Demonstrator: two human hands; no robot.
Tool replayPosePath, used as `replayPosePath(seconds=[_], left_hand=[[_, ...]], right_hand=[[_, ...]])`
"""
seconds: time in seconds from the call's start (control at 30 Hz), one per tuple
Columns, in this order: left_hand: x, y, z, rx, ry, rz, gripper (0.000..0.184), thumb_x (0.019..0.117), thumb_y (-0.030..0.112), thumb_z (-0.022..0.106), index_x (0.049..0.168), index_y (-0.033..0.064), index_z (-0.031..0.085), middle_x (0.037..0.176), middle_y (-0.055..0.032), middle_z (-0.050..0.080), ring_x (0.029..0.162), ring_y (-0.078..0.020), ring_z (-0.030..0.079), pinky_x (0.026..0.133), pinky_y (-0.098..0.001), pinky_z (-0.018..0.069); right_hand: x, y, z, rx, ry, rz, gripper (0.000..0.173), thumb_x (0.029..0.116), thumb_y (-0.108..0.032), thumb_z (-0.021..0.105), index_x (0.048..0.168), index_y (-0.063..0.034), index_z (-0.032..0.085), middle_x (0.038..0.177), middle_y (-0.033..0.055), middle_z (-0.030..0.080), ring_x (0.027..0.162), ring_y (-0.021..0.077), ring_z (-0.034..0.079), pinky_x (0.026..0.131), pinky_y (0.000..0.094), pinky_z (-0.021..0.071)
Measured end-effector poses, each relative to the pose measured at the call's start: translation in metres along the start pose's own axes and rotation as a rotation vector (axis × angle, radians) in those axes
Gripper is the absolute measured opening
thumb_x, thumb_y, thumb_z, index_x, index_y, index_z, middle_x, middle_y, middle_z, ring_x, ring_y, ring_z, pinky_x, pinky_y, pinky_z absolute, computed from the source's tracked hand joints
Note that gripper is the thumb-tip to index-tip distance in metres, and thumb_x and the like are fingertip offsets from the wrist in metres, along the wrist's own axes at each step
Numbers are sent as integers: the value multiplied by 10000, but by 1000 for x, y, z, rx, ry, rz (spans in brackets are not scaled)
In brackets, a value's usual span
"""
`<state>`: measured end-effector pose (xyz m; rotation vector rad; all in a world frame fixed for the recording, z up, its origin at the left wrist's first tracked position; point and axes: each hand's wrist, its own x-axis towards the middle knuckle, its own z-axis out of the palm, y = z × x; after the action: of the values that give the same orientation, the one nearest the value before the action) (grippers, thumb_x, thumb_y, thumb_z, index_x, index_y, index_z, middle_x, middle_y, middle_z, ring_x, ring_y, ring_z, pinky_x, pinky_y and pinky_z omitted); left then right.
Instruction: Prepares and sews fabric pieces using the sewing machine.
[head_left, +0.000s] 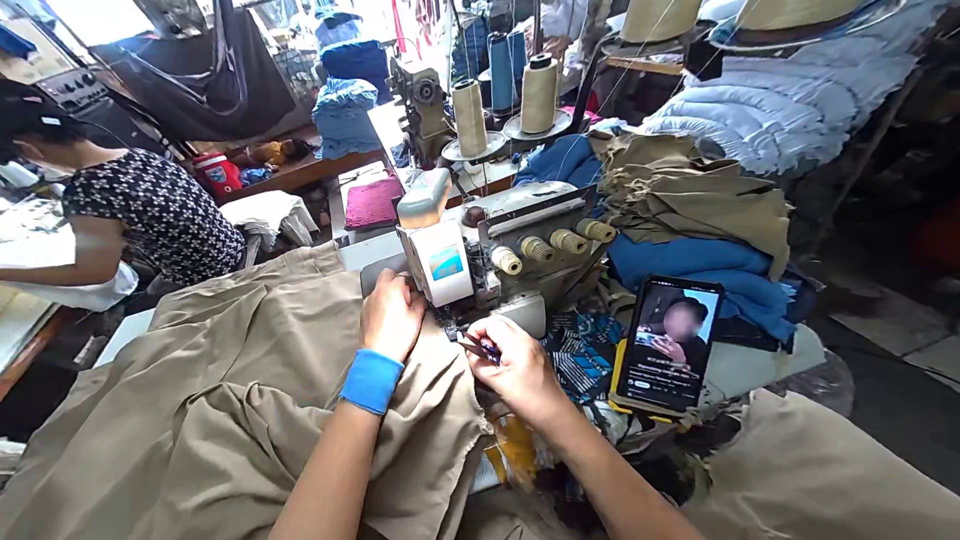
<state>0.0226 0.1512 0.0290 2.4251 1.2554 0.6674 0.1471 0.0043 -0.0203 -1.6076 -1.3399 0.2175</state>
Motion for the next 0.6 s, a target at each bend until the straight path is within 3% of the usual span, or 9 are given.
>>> replayPosePath(seconds=[0.13, 0.3, 0.37, 0.43, 0.5, 0.6], left_hand=[[6, -5, 2, -14, -16, 6, 189, 905, 124, 741, 1012, -29, 710, 1056, -205, 643, 953, -386, 655, 809, -618, 525], [-2, -5, 4, -19, 8, 27, 234, 908, 143, 734, 1069, -26, 711, 1096, -237, 642, 985, -418, 648, 816, -660, 505], [-14, -5, -1, -58, 80, 45, 305, 899, 133, 747, 1158, -10, 674, 1194, -249, 624, 1010, -419, 648, 833, -648, 523], [-35, 1, -11, -95, 214, 99, 334, 897, 143, 764, 1193, 30, 661, 1236, -220, 618, 1029, -394, 642, 841, -624, 517], [-66, 4, -16, -138, 357, 188, 298, 896, 165, 740, 1167, 51, 692, 1220, -179, 644, 1077, -348, 637, 873, -595, 505], [-117, 15, -17, -272, 415, 226, 234, 890, 191, 718, 1082, 57, 729, 1195, -122, 663, 1127, -235, 637, 952, -442, 547]], right_hand=[[-1, -2, 5, -2, 36, 9, 196, 798, -134, 794, 968, -98, 703, 959, 30, 682, 804, 135, 663, 683, 358, 581], [-12, -3, -1, -27, 22, 26, 200, 894, -112, 740, 1092, -100, 717, 1035, 59, 685, 870, 171, 688, 742, 393, 602], [-22, -2, -16, -200, 47, -17, 199, 904, -116, 729, 1103, -108, 736, 1028, 60, 691, 786, 185, 698, 668, 397, 610], [-32, 5, -37, -428, 39, -82, 171, 858, -47, 742, 1019, -105, 750, 968, 87, 686, 655, 226, 683, 548, 429, 591], [-36, 13, -60, -636, -85, -151, 153, 840, 10, 744, 949, -97, 737, 936, 125, 668, 606, 272, 661, 511, 452, 575], [-29, 21, -83, -861, -397, -220, 222, 820, 78, 743, 970, -86, 736, 1025, 173, 671, 737, 329, 682, 641, 488, 586]])
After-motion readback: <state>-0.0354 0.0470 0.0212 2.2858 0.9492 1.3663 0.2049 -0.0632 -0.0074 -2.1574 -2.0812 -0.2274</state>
